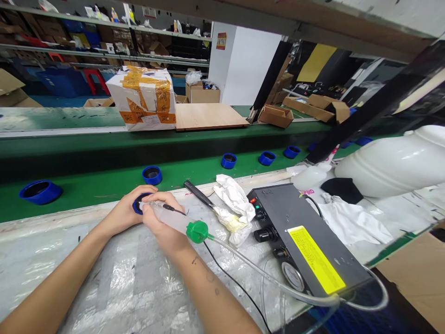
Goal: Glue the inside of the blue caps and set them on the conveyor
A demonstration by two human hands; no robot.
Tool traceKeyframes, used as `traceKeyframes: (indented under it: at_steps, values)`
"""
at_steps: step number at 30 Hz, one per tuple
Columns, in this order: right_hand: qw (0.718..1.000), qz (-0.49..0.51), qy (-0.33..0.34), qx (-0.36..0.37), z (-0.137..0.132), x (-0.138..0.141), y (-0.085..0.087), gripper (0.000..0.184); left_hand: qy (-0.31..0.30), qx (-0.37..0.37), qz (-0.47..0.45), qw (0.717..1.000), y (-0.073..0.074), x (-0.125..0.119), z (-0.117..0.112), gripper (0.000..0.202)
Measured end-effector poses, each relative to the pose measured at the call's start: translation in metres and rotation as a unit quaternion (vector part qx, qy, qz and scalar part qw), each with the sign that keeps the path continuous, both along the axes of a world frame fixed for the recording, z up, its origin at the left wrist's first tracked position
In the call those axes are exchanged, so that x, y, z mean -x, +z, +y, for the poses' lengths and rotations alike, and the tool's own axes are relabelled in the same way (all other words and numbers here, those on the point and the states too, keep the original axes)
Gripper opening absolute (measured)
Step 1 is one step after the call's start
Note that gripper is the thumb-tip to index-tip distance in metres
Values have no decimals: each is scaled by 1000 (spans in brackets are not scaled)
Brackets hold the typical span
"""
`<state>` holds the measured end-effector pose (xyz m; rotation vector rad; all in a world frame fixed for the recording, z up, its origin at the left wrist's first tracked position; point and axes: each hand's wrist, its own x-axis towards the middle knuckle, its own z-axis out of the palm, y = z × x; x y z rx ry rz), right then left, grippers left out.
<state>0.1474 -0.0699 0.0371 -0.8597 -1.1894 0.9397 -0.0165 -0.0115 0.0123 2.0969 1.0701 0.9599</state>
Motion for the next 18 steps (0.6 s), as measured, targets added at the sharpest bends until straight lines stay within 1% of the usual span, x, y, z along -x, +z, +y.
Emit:
traceKeyframes:
  at_steps: [5,10,15,18]
  values:
    - [1000,7,-4,2,2,-3,0,7,0,-2,2,1000,0,-1,0,39]
    - [1000,18,10,19,2,-3,-1,8,-6,-1,-1,1000,-1,0,0,39]
    - [1000,6,11,-8,1,-1,1,8,-3,5,3,1000,1,-1,-1,38]
    - [1000,3,5,-8,2,-1,1,7,-2,9,5,1000,1,-1,0,39]
